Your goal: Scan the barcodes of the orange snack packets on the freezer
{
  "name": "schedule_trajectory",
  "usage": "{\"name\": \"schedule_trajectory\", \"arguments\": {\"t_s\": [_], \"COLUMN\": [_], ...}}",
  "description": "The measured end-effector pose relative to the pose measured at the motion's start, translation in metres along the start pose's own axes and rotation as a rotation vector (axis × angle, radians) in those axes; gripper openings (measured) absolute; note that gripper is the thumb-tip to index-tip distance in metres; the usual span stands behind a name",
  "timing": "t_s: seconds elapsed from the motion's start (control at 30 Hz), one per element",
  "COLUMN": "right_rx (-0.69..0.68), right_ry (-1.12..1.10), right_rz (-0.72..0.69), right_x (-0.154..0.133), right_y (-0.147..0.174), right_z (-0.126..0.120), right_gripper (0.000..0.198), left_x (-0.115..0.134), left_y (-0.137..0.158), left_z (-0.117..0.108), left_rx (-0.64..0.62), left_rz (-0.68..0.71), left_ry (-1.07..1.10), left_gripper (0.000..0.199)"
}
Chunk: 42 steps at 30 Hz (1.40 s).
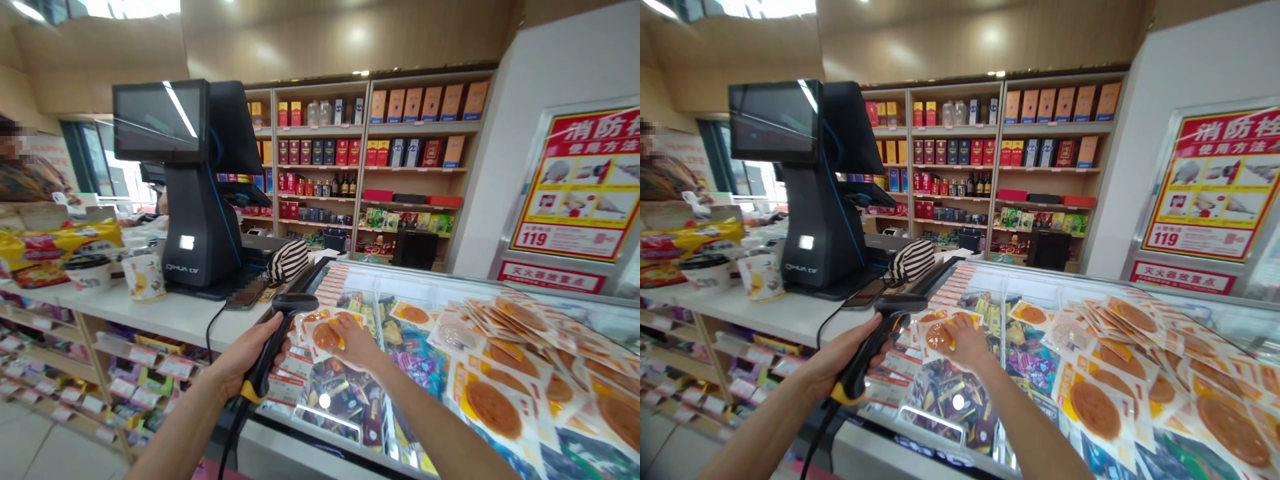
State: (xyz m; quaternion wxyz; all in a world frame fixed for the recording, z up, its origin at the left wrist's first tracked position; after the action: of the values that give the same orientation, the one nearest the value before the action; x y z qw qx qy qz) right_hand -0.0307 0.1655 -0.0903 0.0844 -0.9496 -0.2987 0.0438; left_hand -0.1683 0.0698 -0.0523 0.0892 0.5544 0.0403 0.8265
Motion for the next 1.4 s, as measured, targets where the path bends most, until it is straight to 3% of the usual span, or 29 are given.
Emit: {"name": "schedule_trajectory", "arguments": {"t_s": [0.13, 0.27, 0.33, 0.47, 0.6, 0.67, 0.8, 0.93, 1.17, 1.4], "right_rx": [-0.050, -0.027, 0.014, 0.085, 0.069, 0.054, 0.047, 0.111, 0.302, 0.590], "right_ry": [-0.032, 0.006, 0.036, 0.123, 0.217, 0.255, 0.319, 0.239, 0.104, -0.415], "right_rz": [-0.006, -0.047, -0.074, -0.113, -0.040, 0.025, 0.141, 0.214, 0.491, 0.538], "right_x": [0.015, 0.006, -0.002, -0.014, -0.006, 0.007, 0.040, 0.070, 0.149, 0.183], "right_y": [0.007, 0.009, 0.009, 0.010, 0.015, 0.019, 0.028, 0.035, 0.061, 0.091], "right_z": [0.003, 0.000, -0.005, -0.017, -0.024, -0.027, -0.029, -0.033, -0.058, -0.056], "right_gripper": [0.068, 0.093, 0.086, 0.056, 0.063, 0.062, 0.042, 0.026, 0.043, 0.041], "left_x": [0.001, 0.005, 0.005, 0.005, 0.006, 0.005, 0.003, 0.002, -0.005, -0.015], "left_y": [0.001, 0.002, 0.002, 0.002, 0.001, 0.002, 0.002, 0.002, 0.002, 0.001], "left_z": [0.012, 0.026, 0.033, 0.042, 0.049, 0.050, 0.054, 0.060, 0.067, 0.102], "left_rx": [-0.004, -0.024, -0.024, -0.007, -0.044, -0.063, -0.074, -0.068, -0.151, -0.238], "left_rz": [-0.009, -0.003, -0.001, 0.001, 0.003, -0.011, -0.009, 0.015, -0.039, -0.074], "left_ry": [-0.017, -0.022, -0.027, -0.055, -0.071, -0.075, -0.070, -0.079, -0.054, -0.055], "left_gripper": [0.036, 0.037, 0.036, 0.037, 0.037, 0.038, 0.038, 0.039, 0.037, 0.038]}}
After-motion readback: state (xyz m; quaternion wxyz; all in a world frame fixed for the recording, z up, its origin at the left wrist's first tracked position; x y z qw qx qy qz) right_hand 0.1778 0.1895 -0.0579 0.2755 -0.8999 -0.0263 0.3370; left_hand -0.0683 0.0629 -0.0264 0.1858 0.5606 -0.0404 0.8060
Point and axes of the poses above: each hand's wrist, its own y-axis away from the middle knuckle, its own z-axis out of the palm, x = y × z, the point moved 9 cm from there along -y, towards the middle knuckle, and after that the axes turned 10 degrees about y, right-handed, at the moved point
